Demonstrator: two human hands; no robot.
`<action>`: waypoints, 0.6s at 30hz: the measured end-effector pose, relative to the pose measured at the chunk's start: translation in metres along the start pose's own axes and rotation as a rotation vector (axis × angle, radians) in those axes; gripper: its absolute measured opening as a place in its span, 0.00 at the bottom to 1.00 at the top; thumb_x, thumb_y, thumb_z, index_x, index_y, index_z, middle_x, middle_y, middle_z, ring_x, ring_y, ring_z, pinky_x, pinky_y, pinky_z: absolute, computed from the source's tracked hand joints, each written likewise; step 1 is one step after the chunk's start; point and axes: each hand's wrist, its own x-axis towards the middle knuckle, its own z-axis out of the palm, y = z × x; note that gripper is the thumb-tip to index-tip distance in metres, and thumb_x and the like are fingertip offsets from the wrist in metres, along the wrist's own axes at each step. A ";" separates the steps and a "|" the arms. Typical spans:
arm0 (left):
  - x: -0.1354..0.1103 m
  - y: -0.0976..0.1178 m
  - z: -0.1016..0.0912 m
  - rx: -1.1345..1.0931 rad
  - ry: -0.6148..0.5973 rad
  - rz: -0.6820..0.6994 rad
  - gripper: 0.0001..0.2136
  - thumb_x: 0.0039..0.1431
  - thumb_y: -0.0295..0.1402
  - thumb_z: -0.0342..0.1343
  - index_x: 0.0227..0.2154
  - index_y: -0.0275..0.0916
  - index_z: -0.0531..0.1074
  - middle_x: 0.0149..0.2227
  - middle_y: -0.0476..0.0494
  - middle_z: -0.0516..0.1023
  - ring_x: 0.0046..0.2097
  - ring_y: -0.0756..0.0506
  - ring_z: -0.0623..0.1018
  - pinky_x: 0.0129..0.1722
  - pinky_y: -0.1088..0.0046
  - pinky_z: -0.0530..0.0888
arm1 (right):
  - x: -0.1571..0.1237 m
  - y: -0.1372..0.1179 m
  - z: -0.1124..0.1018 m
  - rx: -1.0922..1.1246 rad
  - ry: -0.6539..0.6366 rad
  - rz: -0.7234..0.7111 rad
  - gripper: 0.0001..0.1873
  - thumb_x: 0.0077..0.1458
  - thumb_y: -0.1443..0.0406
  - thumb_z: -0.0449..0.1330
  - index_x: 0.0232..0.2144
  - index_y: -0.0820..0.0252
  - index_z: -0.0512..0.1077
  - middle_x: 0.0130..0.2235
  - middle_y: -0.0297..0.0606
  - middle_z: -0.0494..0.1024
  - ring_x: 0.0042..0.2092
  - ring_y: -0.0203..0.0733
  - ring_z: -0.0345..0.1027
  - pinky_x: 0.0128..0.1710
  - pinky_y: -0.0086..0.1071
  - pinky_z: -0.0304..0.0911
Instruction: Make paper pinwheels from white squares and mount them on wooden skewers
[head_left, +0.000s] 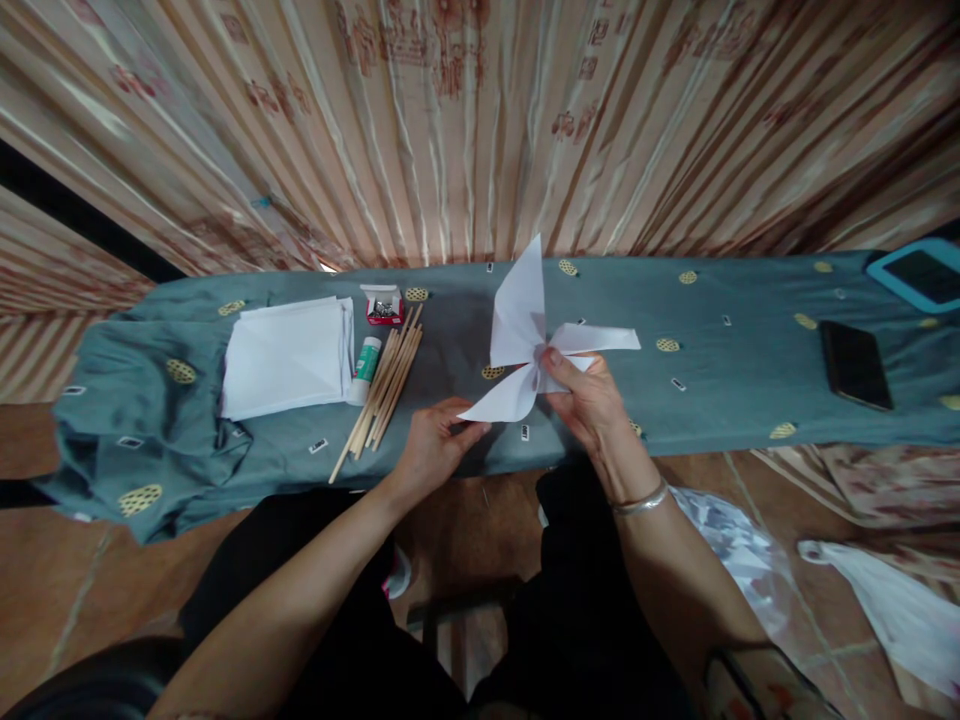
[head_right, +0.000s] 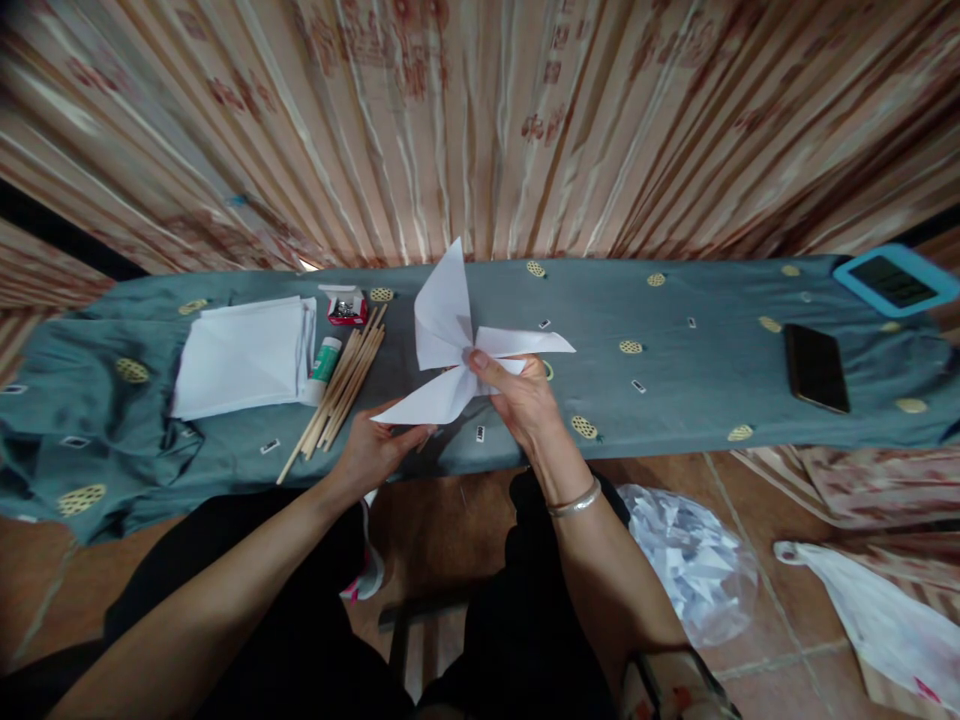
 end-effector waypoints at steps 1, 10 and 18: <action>0.000 0.000 0.000 -0.002 -0.002 0.007 0.05 0.52 0.33 0.62 0.32 0.41 0.81 0.31 0.47 0.81 0.37 0.44 0.80 0.36 0.72 0.75 | 0.000 -0.001 0.001 0.003 0.011 0.006 0.23 0.26 0.53 0.78 0.26 0.53 0.75 0.31 0.33 0.80 0.37 0.43 0.74 0.46 0.41 0.72; 0.002 0.016 -0.006 0.074 -0.083 0.089 0.12 0.53 0.25 0.60 0.15 0.37 0.72 0.31 0.46 0.80 0.36 0.48 0.79 0.40 0.74 0.73 | -0.001 -0.003 0.002 0.055 0.022 0.015 0.21 0.25 0.56 0.79 0.24 0.55 0.78 0.28 0.30 0.81 0.32 0.37 0.74 0.43 0.36 0.73; 0.002 0.012 -0.004 0.056 -0.080 0.100 0.13 0.54 0.26 0.59 0.14 0.37 0.71 0.31 0.45 0.80 0.36 0.48 0.79 0.40 0.74 0.73 | 0.000 -0.001 -0.001 0.071 -0.007 -0.010 0.18 0.29 0.58 0.78 0.25 0.56 0.78 0.29 0.30 0.81 0.33 0.36 0.74 0.44 0.35 0.72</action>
